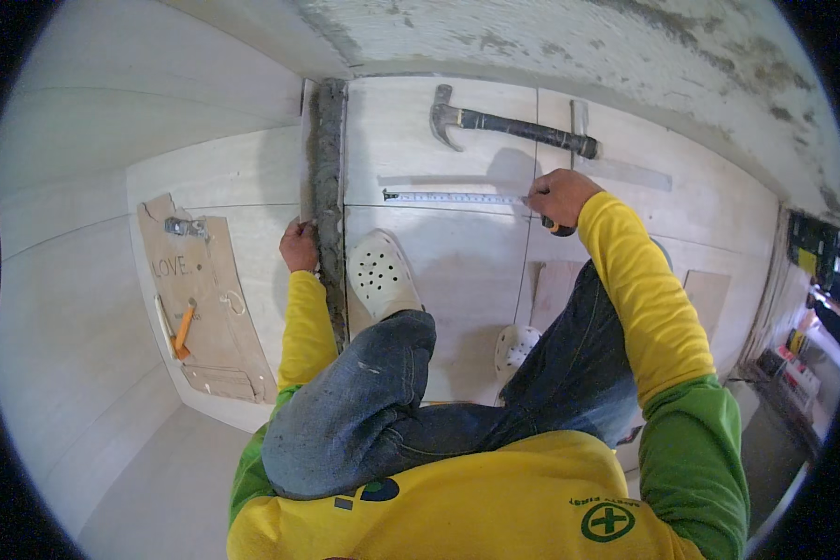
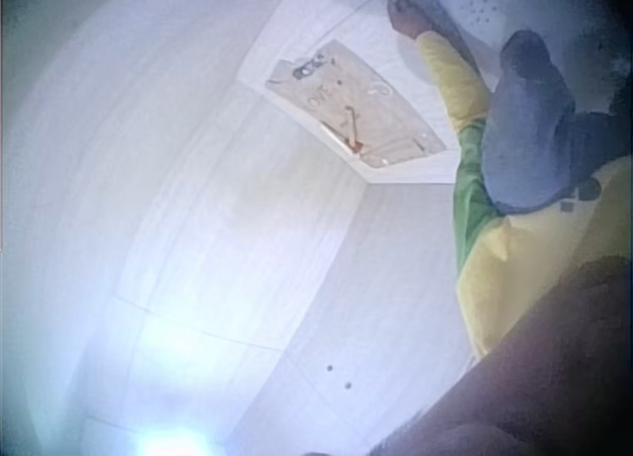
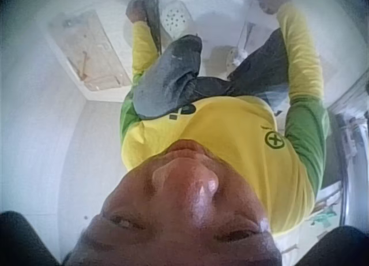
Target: The person measures the tile gap and wall using a measuring tape and marks them with a pencil, then checks the wall alignment using a spirit level.
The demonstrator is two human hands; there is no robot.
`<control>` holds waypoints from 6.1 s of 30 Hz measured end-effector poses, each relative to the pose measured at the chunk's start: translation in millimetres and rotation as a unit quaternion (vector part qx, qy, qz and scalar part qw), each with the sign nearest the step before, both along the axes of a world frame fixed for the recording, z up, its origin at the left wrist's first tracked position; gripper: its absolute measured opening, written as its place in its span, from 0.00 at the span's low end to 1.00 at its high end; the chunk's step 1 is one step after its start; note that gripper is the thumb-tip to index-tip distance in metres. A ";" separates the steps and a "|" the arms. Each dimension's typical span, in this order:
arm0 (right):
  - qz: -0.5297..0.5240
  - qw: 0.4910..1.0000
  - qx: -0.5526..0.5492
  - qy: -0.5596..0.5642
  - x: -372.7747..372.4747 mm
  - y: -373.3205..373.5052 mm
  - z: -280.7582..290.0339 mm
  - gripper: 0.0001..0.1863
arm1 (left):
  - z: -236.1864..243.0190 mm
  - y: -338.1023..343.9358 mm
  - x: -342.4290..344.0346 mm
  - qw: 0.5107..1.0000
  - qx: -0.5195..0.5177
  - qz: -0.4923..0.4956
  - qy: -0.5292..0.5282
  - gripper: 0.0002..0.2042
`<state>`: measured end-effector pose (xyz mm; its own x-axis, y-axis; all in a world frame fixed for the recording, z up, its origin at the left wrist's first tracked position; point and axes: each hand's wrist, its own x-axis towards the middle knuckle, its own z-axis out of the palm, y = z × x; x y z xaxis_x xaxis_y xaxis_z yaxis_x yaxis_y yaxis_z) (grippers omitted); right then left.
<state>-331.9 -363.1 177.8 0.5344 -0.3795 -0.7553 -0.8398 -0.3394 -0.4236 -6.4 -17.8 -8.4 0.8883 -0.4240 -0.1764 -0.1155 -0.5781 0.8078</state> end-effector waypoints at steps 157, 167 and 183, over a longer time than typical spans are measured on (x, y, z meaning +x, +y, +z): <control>-0.016 0.987 -0.064 -0.147 153.1 21.5 -83.4 0.12 | 47.5 22.6 17.1 0.998 -0.001 -0.039 0.043 0.15; 0.037 0.986 -0.104 -0.124 185.0 -7.4 -95.2 0.16 | 36.8 23.0 17.1 0.999 0.022 -0.043 -0.005 0.13; 0.061 0.977 -0.127 -0.158 196.8 -8.7 -79.2 0.15 | 31.9 20.3 16.6 0.999 0.003 -0.026 0.034 0.12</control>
<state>-135.1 -371.8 98.6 0.7786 -0.4520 -0.4352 -0.6275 -0.5576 -0.5434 10.2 2.5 23.5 0.8503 -0.4686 -0.2395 -0.0903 -0.5782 0.8109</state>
